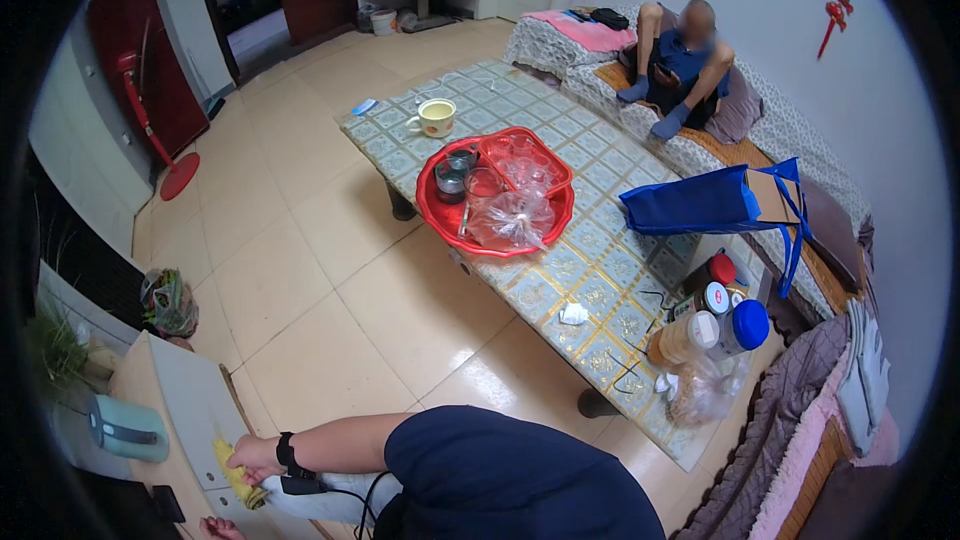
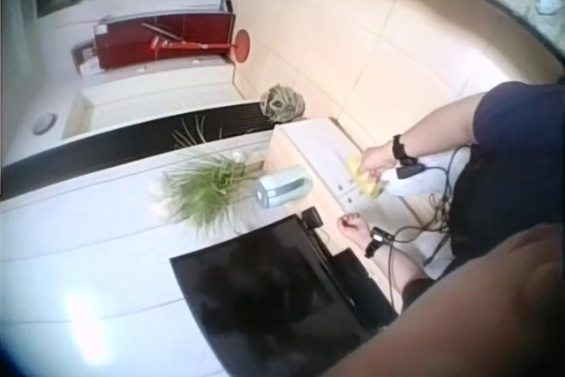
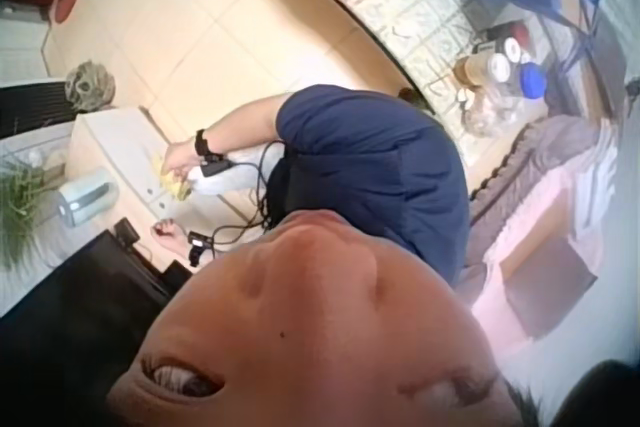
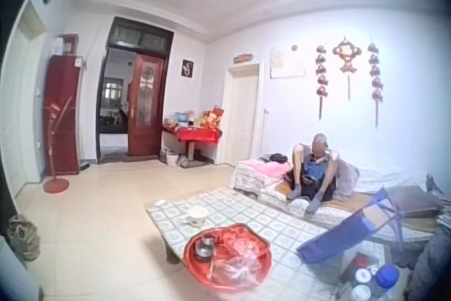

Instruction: The person cleans the screen and the top edge of a television using a yellow cloth, holding the side of the TV for stability.

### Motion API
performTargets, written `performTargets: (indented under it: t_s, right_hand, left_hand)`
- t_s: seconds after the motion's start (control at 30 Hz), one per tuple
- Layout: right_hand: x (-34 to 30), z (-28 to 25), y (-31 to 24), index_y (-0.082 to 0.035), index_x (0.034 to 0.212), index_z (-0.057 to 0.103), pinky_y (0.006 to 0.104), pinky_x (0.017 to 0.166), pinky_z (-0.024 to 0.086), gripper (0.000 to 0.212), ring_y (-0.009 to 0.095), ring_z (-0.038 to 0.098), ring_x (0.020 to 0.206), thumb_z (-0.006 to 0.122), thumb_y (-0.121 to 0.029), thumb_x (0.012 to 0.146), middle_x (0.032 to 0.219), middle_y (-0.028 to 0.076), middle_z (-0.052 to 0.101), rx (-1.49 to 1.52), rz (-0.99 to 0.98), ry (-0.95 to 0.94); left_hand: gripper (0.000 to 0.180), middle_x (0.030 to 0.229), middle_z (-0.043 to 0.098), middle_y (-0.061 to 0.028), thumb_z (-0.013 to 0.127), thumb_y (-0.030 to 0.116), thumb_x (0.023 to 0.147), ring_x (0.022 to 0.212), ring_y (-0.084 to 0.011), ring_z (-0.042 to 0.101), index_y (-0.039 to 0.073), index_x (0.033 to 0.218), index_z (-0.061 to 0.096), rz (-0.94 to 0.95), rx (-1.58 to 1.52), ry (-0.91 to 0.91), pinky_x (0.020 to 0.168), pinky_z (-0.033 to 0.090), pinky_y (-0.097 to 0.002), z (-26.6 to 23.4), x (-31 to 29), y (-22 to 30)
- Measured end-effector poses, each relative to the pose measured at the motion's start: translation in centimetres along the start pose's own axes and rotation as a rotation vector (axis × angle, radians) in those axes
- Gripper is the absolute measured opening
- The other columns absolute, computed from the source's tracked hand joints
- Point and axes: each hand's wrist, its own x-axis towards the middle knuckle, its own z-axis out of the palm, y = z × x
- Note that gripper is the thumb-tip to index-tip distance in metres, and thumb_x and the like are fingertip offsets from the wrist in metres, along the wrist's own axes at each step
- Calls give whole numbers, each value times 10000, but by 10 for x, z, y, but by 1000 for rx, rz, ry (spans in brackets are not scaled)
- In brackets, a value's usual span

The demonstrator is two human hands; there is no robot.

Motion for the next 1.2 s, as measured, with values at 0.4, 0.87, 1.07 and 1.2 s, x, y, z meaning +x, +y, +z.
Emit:
performTargets:
  t_s: [0.4, 0.87, 1.07, 1.2]
  right_hand:
    - [8, 4, 14, 48, 1048, 484, 338, 525, 536, 292, 218, 606, 587, 627, -161, 902, 788, 137, 565, 12, 16, -85]
    - [36, 13, 51, 6, 967, 473, 329, 456, 536, 206, 190, 614, 521, 605, -147, 926, 710, 113, 568, -189, -2, -5]
    - [36, 25, 58, -46, 861, 420, 309, 417, 520, 220, 165, 600, 484, 634, -86, 889, 661, 78, 535, -236, -20, 4]
    - [32, 23, 56, -68, 838, 403, 302, 421, 521, 242, 156, 601, 488, 642, -60, 874, 642, 60, 521, -248, -17, 15]
  left_hand:
    - [230, 590, 452, -18, 534, 191, 890, 507, -135, 403, 72, 694, 522, -94, -69, 66, 482, 348, -268, -23, -23, -6]
    - [254, 562, 419, 18, 547, 108, 859, 473, -125, 395, 115, 621, 457, -109, -90, 226, 447, 330, -221, -61, -41, -18]
    - [117, 608, 491, -14, 550, 67, 870, 500, -157, 465, 58, 753, 555, 654, 1005, 33, 462, 411, -268, -143, -43, -13]
    - [83, 660, 517, -41, 514, -4, 879, 558, -164, 496, 10, 812, 562, 574, 766, 22, 501, 441, -279, -167, -36, -24]
